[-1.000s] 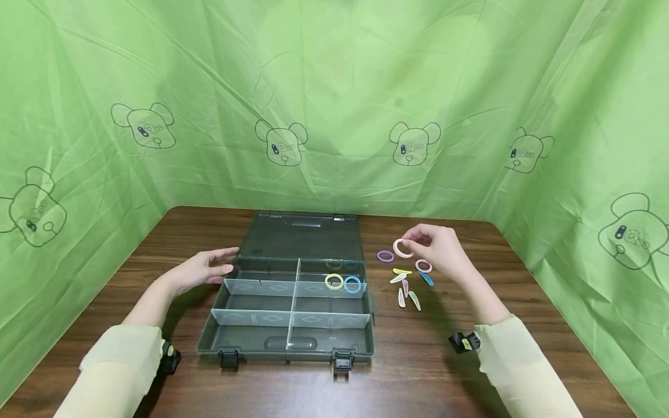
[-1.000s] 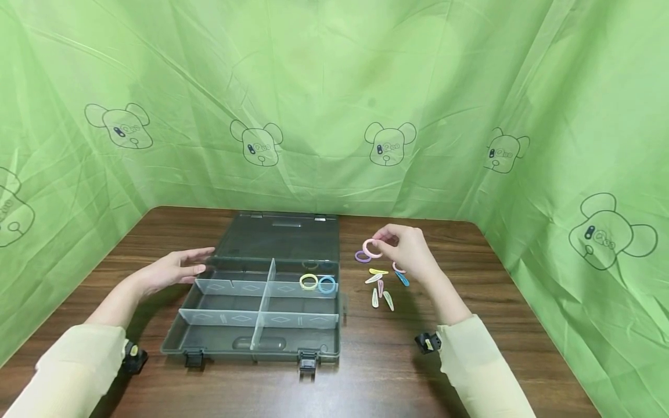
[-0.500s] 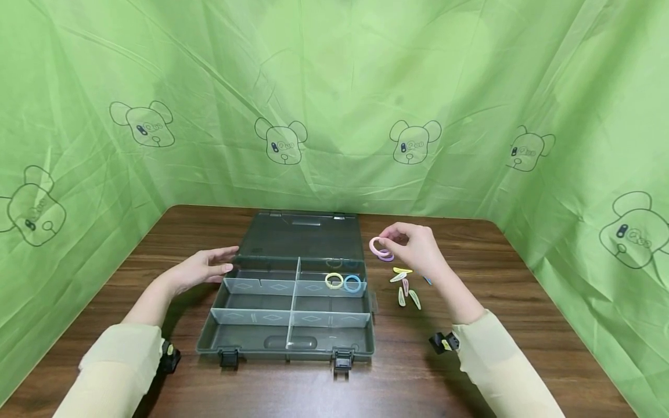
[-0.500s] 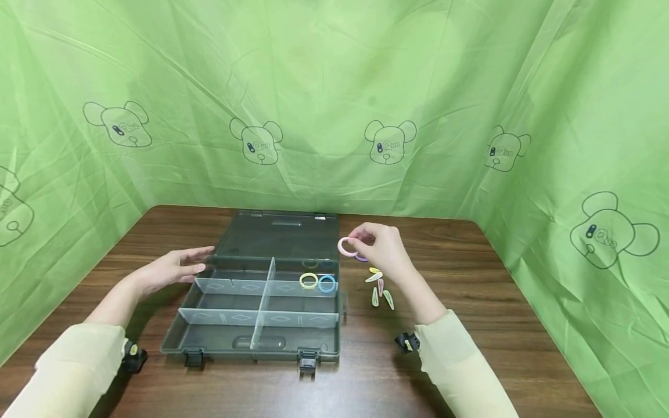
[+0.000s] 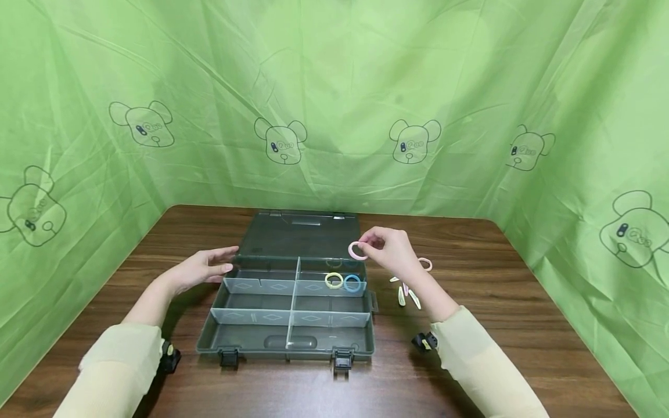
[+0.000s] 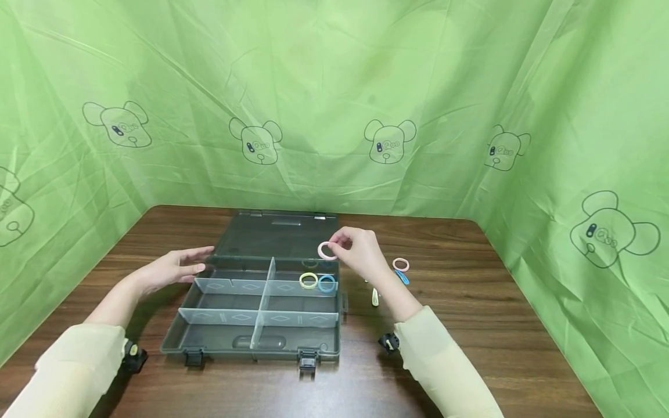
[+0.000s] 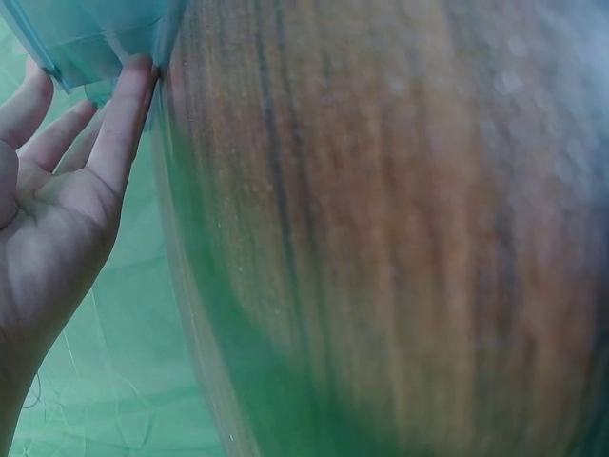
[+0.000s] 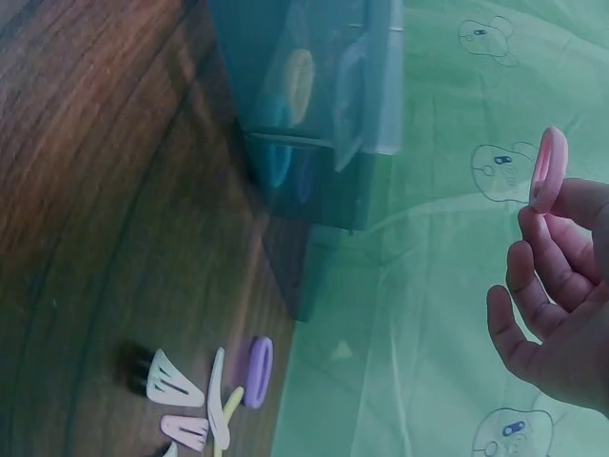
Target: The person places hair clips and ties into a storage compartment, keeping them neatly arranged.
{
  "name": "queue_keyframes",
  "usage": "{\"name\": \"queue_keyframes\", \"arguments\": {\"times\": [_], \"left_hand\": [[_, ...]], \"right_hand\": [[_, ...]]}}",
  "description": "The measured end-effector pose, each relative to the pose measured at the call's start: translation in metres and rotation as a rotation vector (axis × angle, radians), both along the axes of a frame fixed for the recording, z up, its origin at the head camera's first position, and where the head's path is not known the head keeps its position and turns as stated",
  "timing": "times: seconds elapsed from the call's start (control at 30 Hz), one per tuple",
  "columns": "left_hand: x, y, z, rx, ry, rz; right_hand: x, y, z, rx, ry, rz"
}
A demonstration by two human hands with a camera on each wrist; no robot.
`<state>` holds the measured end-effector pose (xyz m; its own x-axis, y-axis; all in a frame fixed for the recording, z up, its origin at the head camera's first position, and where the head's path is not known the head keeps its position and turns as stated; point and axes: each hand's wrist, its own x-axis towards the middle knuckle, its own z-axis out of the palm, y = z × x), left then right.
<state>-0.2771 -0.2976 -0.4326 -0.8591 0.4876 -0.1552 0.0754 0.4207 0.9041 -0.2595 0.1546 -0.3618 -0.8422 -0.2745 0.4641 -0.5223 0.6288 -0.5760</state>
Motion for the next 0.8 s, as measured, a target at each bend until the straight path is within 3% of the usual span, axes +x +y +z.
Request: {"name": "queue_keyframes", "arguments": {"times": [0.5, 0.8], "left_hand": [[0.0, 0.0, 0.001, 0.003, -0.006, 0.005], [0.0, -0.001, -0.002, 0.008, -0.004, 0.004]], "right_hand": [[-0.012, -0.016, -0.03, 0.08, -0.103, 0.057], [-0.016, -0.019, -0.04, 0.216, -0.138, 0.042]]}}
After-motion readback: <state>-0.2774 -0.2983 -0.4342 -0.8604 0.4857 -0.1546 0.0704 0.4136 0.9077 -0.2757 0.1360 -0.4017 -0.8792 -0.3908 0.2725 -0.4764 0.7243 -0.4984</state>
